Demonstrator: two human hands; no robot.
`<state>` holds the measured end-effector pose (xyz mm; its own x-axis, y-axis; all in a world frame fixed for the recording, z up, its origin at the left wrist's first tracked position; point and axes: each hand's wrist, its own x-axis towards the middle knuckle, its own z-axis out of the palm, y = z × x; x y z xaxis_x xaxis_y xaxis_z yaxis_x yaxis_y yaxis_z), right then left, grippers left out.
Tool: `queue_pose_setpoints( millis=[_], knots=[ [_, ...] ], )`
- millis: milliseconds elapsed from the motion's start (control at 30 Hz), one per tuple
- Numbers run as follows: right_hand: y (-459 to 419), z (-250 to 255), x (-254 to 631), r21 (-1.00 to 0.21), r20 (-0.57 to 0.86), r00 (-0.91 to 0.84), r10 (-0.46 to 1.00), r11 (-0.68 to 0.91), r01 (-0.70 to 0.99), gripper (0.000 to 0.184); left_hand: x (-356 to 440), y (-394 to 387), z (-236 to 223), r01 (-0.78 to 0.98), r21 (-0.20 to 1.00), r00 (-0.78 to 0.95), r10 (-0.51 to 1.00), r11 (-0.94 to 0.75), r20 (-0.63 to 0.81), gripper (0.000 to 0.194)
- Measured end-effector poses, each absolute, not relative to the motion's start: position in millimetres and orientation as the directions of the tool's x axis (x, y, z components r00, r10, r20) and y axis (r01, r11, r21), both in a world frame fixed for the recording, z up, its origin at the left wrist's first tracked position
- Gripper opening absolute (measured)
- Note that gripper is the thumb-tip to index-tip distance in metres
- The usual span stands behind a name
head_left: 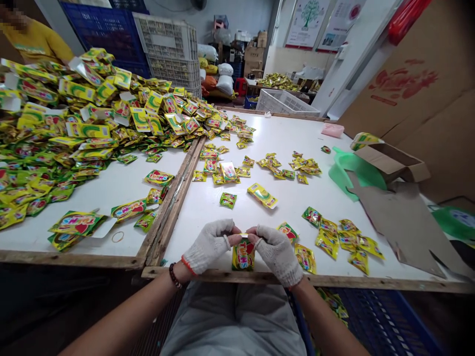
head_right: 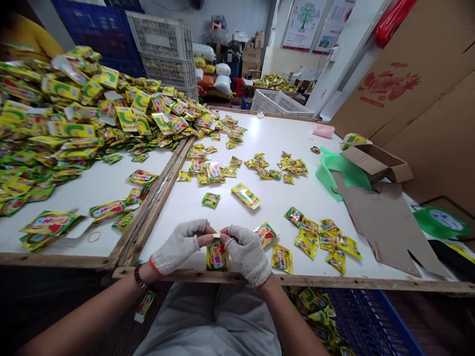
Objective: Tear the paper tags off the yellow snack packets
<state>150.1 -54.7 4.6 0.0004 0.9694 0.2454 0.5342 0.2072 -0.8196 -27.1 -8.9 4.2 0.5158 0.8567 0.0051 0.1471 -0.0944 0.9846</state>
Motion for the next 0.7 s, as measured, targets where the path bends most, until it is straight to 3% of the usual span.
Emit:
queue_pose_setpoints(
  millis=[100, 167, 367, 467, 567, 700],
  knots=[
    [-49.5, 10.6, 152.6, -0.822, 0.192, -0.041, 0.981, 0.183, 0.539, 0.016, -26.6, -6.9, 11.4, 0.176, 0.984, 0.51, 0.858, -0.031, -0.064, 0.021],
    [-48.1, 13.4, 156.2, -0.813, 0.184, -0.084, 0.979, 0.2, 0.547, 0.015, -28.0, -8.1, 14.3, 0.206, 0.975, 0.537, 0.843, -0.08, -0.044, 0.021],
    [-62.8, 3.5, 171.9, -0.808, 0.314, -0.269, 0.91, 0.405, 0.427, 0.021, -36.2, -25.7, 3.5, 0.205, 0.836, 0.64, 0.716, -0.509, 0.279, 0.023],
    [-70.1, -11.3, 168.8, -0.768, 0.393, -0.293, 0.872, 0.486, 0.416, 0.032, -36.1, -30.8, 0.7, 0.219, 0.758, 0.66, 0.665, -0.615, 0.349, 0.024],
    [-71.2, -15.0, 163.4, -0.746, 0.447, -0.225, 0.866, 0.499, 0.441, 0.034, -29.1, -24.0, 8.7, 0.202, 0.804, 0.673, 0.676, -0.559, 0.301, 0.028],
    [-89.0, 25.7, 193.5, -0.73, 0.439, 0.023, 0.898, 0.342, 0.592, 0.022, -6.6, -4.7, 14.4, 0.279, 0.867, 0.578, 0.793, -0.413, 0.192, 0.022]
  ],
)
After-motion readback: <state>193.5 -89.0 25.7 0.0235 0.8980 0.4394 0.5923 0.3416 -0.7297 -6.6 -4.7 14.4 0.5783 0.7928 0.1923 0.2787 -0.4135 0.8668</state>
